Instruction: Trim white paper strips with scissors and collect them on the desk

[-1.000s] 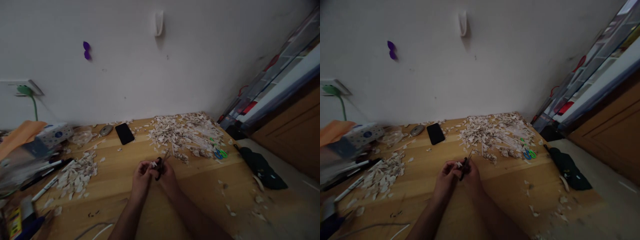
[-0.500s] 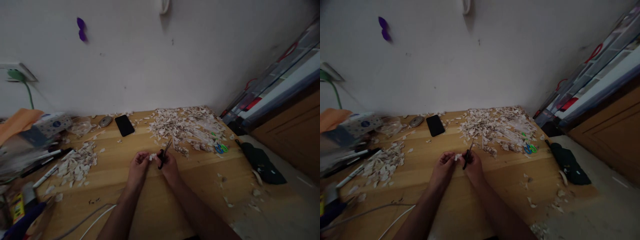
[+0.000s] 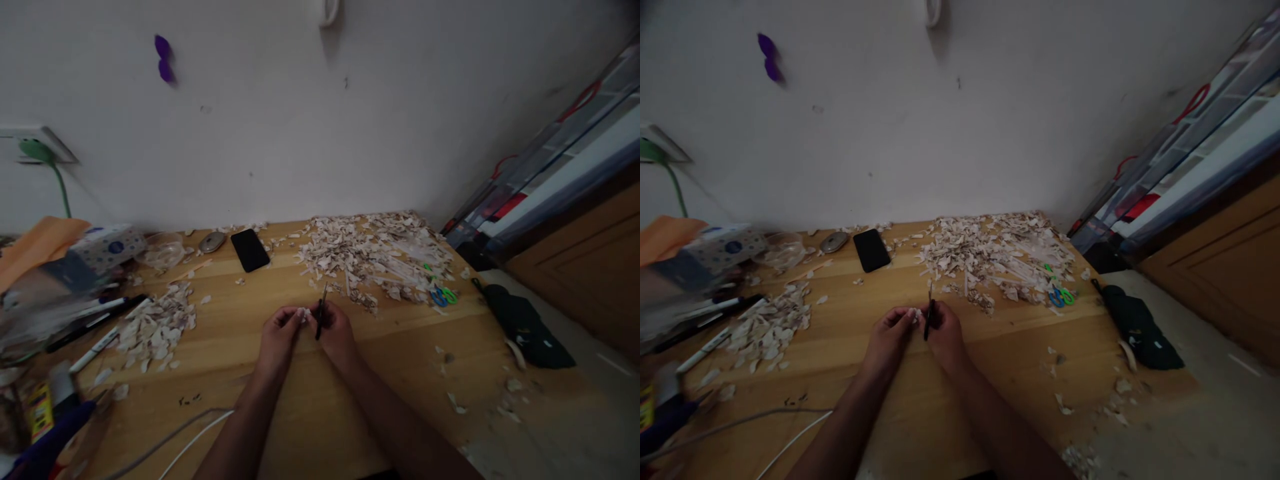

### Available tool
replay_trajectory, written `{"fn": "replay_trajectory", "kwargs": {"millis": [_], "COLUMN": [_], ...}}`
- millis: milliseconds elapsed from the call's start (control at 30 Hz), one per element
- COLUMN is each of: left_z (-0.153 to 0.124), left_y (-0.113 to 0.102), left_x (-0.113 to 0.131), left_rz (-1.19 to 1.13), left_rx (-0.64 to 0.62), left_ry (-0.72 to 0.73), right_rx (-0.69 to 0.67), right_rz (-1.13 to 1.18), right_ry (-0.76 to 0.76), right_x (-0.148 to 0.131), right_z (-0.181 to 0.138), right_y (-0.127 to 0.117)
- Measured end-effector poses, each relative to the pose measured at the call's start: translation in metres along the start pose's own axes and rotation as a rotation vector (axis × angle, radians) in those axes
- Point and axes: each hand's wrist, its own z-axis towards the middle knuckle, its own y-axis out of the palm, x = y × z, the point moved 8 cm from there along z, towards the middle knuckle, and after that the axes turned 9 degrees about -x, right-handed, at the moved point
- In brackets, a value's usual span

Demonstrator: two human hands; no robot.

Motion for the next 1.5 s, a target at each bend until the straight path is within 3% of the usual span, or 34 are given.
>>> {"fn": "replay_trajectory", "kwargs": {"millis": [467, 800, 1133, 1500], "left_z": [0.005, 0.008, 0.006, 0.007], "left_y": [-0.002, -0.001, -0.003, 0.002], "left_x": [-0.003, -0.004, 0.003, 0.003], "left_rz": [0.056, -0.085, -0.041, -0.065], "left_rx": [-0.018, 0.009, 0.013, -0.050], "left_ry": [0.028, 0.026, 0.055, 0.068], "right_rx": [0.032, 0.079, 0.020, 0.085], "right_rz": [0.009, -0.088, 0.033, 0.029], "right_ry": [0.011, 0.021, 0.030, 0.017], "right_x": [0.004, 0.003, 0.005, 0.003], "right_z": [0.000, 0.001, -0.003, -0.001], "right_y": [-0.004, -0.010, -0.001, -0.008]}}
